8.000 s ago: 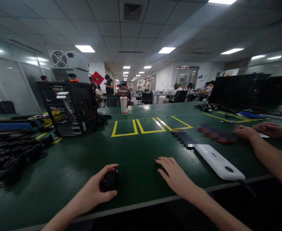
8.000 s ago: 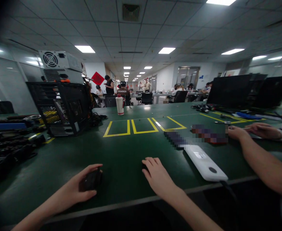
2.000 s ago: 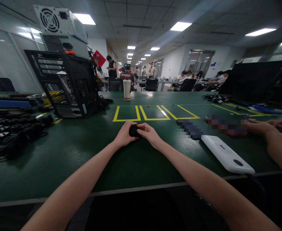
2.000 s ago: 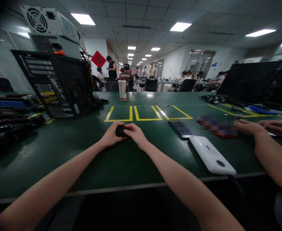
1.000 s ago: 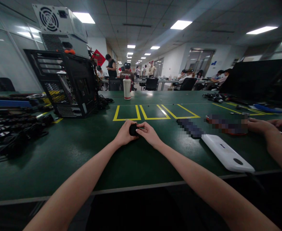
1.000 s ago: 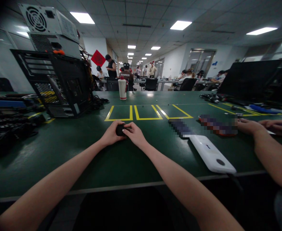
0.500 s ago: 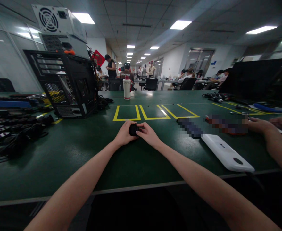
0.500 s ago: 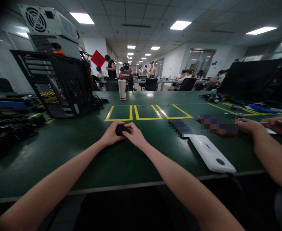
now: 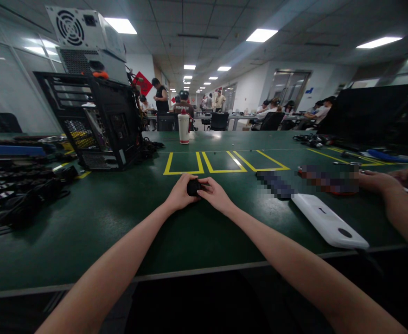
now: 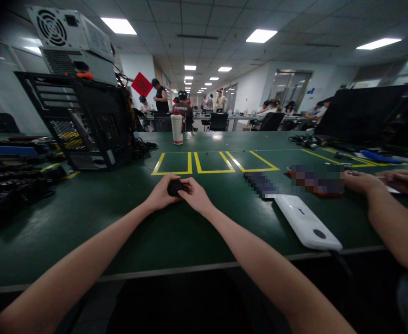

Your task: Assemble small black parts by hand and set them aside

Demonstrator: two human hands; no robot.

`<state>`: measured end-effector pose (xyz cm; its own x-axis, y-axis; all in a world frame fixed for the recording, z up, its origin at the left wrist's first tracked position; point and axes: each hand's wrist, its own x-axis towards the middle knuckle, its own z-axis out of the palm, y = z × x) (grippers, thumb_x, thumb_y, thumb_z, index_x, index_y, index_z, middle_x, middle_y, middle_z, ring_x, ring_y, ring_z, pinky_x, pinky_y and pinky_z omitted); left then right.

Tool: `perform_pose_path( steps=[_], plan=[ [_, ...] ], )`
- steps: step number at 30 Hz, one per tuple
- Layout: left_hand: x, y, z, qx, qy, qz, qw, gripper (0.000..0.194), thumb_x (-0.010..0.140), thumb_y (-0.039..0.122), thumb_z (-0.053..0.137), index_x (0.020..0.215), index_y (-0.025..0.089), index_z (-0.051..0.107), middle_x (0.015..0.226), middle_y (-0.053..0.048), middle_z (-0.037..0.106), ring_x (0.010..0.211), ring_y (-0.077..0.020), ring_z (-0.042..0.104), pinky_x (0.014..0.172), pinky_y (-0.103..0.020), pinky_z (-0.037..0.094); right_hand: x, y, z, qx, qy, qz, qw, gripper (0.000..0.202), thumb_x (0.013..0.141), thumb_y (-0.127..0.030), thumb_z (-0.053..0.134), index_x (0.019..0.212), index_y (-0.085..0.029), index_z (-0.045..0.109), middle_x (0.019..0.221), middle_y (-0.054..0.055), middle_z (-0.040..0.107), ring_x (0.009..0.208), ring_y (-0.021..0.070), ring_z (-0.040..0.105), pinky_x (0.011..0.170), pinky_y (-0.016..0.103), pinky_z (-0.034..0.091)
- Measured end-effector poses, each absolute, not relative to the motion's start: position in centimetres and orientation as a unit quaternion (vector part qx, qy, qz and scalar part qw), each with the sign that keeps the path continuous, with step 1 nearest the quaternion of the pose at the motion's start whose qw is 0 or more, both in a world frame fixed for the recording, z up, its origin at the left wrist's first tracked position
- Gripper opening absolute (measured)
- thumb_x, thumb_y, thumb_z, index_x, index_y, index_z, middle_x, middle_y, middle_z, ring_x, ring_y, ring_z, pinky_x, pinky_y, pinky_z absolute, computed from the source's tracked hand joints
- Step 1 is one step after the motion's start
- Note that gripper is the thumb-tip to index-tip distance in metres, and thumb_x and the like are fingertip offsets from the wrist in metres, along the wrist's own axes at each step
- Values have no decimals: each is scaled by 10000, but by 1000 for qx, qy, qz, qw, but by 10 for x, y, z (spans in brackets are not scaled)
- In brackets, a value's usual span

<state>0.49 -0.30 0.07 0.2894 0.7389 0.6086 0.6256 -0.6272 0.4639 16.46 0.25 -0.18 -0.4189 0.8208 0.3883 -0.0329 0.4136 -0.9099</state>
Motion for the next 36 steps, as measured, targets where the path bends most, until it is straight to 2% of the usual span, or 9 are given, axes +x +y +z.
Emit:
perform_pose_path(
  steps=[5,11,15,21,26,30,33,36],
  plan=[
    [4,-1,0,799,435,410,67,584,539,259,700,1049,183,425,1030,-61,486,947,-215,494,826,-363,413,163,1,-1,-279,-701,440,487,198,710,-253,555,892,-201,498,944,13,532,939,142,536,884,330,410],
    [4,-2,-1,800,433,409,75,567,551,251,691,1044,192,417,1029,-55,484,956,-214,493,829,-364,413,163,8,0,-275,-671,508,465,370,657,-199,606,1007,-196,484,1063,45,518,1006,158,508,924,355,371],
    [5,-1,-1,798,434,412,71,570,548,243,690,1044,197,414,1035,-51,480,963,-213,491,844,-371,405,165,8,0,-271,-653,553,441,379,608,-177,650,955,-185,499,996,39,539,929,155,538,891,363,388],
    [4,0,-2,799,434,411,72,596,527,246,706,1045,193,416,1041,-52,479,968,-213,488,850,-366,402,167,9,-1,-300,-648,537,450,242,665,-274,615,873,-211,510,906,9,556,879,142,532,832,351,417],
    [4,-2,-1,798,435,411,78,583,532,240,702,1038,196,415,1038,-48,483,972,-214,490,850,-368,404,168,17,-3,-299,-630,578,424,391,649,-258,631,1019,-227,510,990,35,560,899,159,540,844,382,410],
    [4,-2,-1,798,434,411,78,586,537,239,699,1046,195,413,1042,-50,483,983,-219,488,853,-370,403,171,21,-2,-278,-650,574,413,384,605,-204,665,970,-192,548,1004,44,559,950,162,521,894,378,381],
    [4,-1,-2,799,432,411,78,587,541,242,697,1051,193,409,1043,-52,483,978,-218,490,847,-370,407,174,20,-2,-269,-663,563,413,435,558,-165,699,958,-211,533,949,21,561,938,154,519,873,367,400],
    [4,0,-2,799,436,408,75,585,536,247,702,1043,189,414,1040,-52,483,972,-217,491,843,-366,407,174,18,-1,-270,-654,583,398,387,595,-220,685,947,-226,522,925,15,562,917,151,530,834,363,428]
  ],
)
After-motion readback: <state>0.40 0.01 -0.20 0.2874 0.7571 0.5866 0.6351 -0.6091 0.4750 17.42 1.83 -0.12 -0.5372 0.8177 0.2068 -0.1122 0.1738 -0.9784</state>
